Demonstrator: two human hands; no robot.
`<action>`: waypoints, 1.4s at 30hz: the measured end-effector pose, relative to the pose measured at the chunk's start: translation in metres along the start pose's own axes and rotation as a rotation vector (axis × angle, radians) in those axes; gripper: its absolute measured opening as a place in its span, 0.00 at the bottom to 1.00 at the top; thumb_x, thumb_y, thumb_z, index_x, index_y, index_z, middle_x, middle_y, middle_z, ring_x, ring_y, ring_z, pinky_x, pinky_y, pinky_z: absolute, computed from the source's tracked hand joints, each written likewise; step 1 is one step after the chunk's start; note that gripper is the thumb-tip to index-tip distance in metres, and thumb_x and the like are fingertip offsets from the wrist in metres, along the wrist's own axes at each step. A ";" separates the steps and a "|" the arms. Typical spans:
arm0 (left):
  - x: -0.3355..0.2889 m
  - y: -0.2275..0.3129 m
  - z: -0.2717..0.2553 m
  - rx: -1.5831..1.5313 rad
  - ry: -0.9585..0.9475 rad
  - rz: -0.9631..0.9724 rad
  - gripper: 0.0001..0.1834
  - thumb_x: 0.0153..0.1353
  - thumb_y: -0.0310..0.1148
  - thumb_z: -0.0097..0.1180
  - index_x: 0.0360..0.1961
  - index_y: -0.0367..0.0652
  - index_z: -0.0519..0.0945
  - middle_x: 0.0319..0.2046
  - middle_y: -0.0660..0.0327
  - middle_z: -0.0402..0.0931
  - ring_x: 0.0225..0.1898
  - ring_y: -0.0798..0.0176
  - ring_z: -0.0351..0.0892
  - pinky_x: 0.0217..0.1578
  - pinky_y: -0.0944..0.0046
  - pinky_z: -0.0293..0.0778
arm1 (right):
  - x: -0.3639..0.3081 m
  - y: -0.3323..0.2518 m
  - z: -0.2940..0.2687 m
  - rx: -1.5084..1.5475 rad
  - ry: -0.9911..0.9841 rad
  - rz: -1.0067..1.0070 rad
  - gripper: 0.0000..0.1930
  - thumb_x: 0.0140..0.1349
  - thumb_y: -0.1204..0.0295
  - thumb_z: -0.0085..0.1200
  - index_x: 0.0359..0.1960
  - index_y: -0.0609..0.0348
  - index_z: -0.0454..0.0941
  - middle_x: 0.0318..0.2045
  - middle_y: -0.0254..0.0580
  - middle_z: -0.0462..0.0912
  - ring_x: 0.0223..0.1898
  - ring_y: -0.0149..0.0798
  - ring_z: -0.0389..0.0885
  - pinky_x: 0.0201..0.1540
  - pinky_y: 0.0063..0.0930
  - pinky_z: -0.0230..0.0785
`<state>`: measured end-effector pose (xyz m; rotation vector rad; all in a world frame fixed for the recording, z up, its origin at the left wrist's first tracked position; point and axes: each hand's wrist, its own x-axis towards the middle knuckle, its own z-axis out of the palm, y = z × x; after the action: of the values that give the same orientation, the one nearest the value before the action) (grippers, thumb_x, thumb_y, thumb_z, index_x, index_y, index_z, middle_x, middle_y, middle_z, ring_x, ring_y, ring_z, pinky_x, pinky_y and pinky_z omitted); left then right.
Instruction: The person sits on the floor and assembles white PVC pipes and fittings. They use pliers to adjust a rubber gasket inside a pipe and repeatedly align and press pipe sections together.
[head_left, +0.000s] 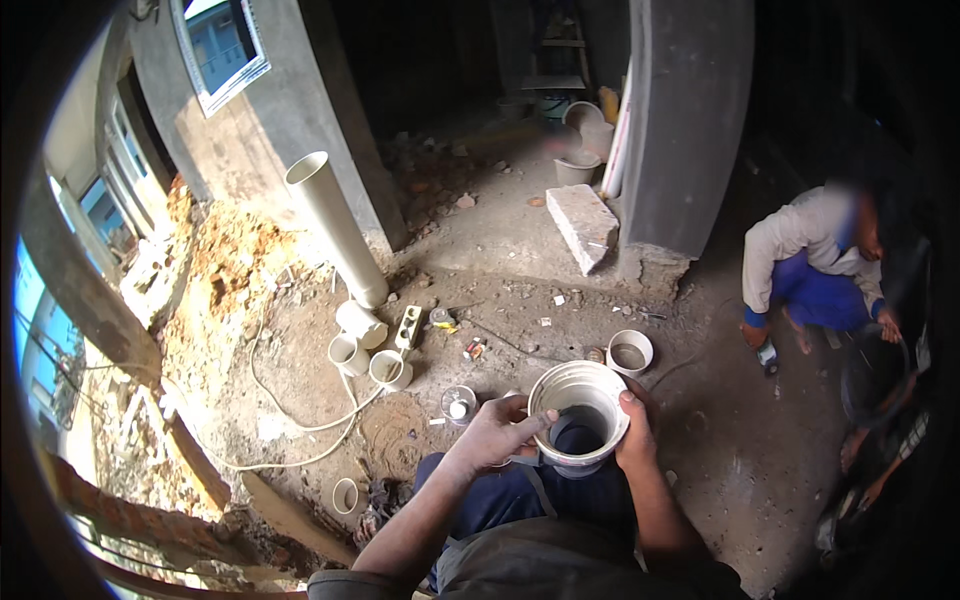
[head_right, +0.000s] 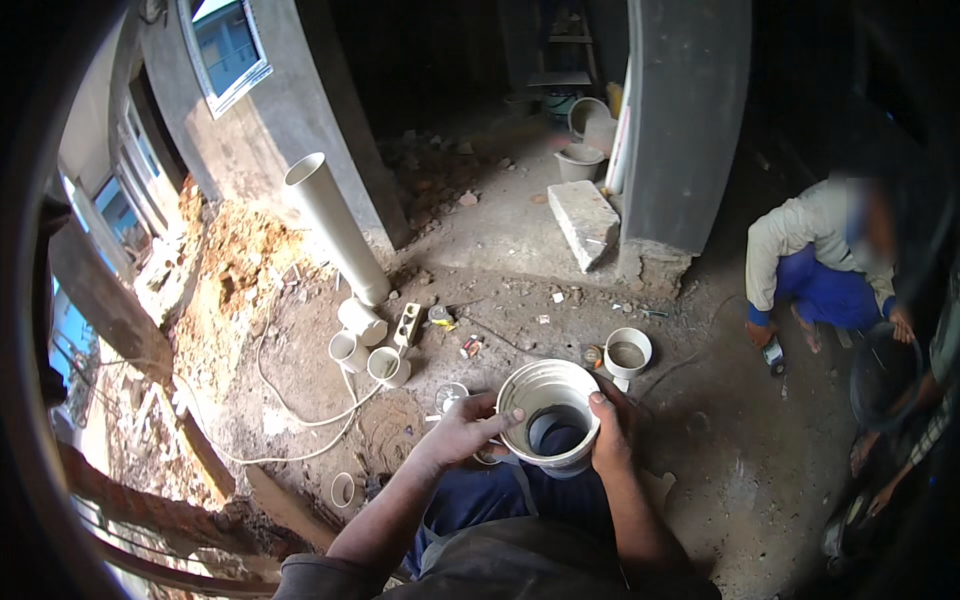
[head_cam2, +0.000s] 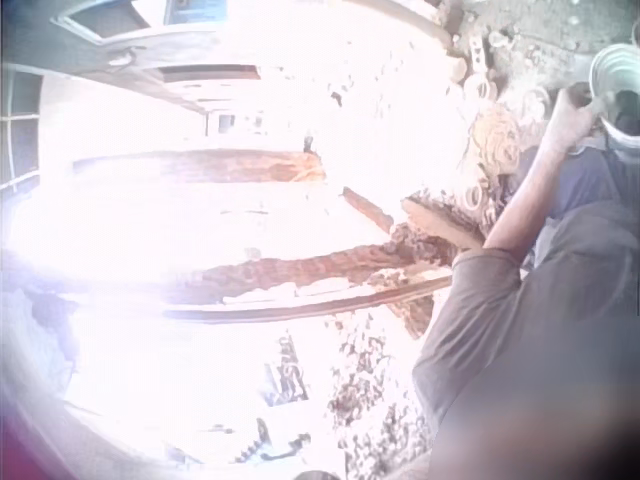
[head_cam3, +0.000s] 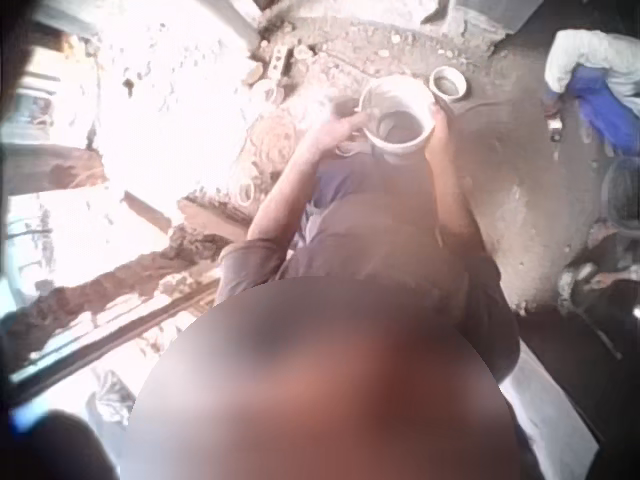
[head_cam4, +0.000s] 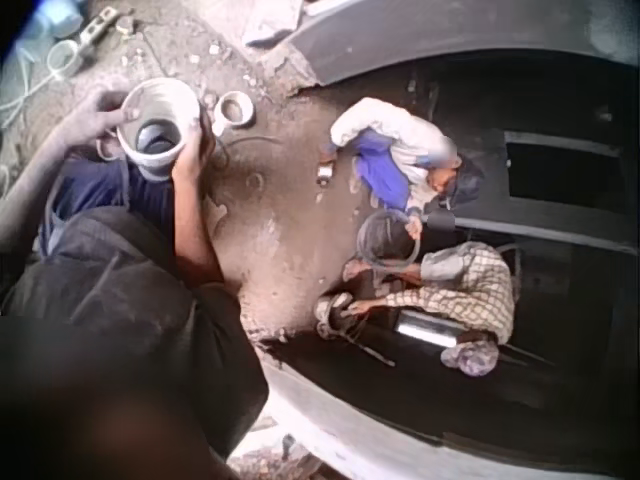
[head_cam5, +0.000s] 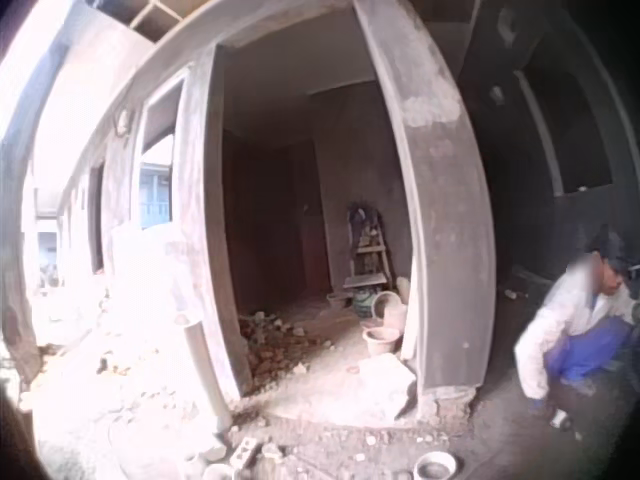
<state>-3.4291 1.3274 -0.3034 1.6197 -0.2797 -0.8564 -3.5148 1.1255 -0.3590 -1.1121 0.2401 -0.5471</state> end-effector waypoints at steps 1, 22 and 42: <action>-0.003 -0.006 -0.001 -0.022 0.014 0.049 0.26 0.60 0.41 0.64 0.53 0.31 0.77 0.36 0.56 0.82 0.32 0.68 0.82 0.30 0.69 0.80 | -0.002 0.003 0.007 0.074 -0.058 -0.015 0.26 0.59 0.62 0.49 0.53 0.72 0.75 0.47 0.53 0.81 0.49 0.44 0.80 0.55 0.35 0.70; -0.065 -0.128 -0.249 -0.346 0.893 0.079 0.05 0.53 0.26 0.56 0.28 0.33 0.80 0.23 0.62 0.76 0.22 0.67 0.78 0.27 0.64 0.83 | 0.023 0.061 0.051 -0.308 -0.204 0.232 0.23 0.68 0.57 0.53 0.56 0.61 0.75 0.54 0.48 0.78 0.59 0.46 0.74 0.56 0.46 0.70; -0.106 -0.287 -0.271 -0.378 1.307 -0.115 0.32 0.59 0.46 0.65 0.58 0.34 0.75 0.33 0.58 0.84 0.27 0.65 0.81 0.31 0.67 0.79 | -0.004 0.089 -0.053 -0.551 0.011 0.450 0.26 0.66 0.53 0.52 0.56 0.60 0.74 0.52 0.47 0.79 0.55 0.44 0.76 0.51 0.44 0.71</action>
<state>-3.4025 1.6667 -0.5287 1.5201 0.8454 0.1877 -3.5149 1.1157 -0.4623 -1.5286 0.6601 -0.0781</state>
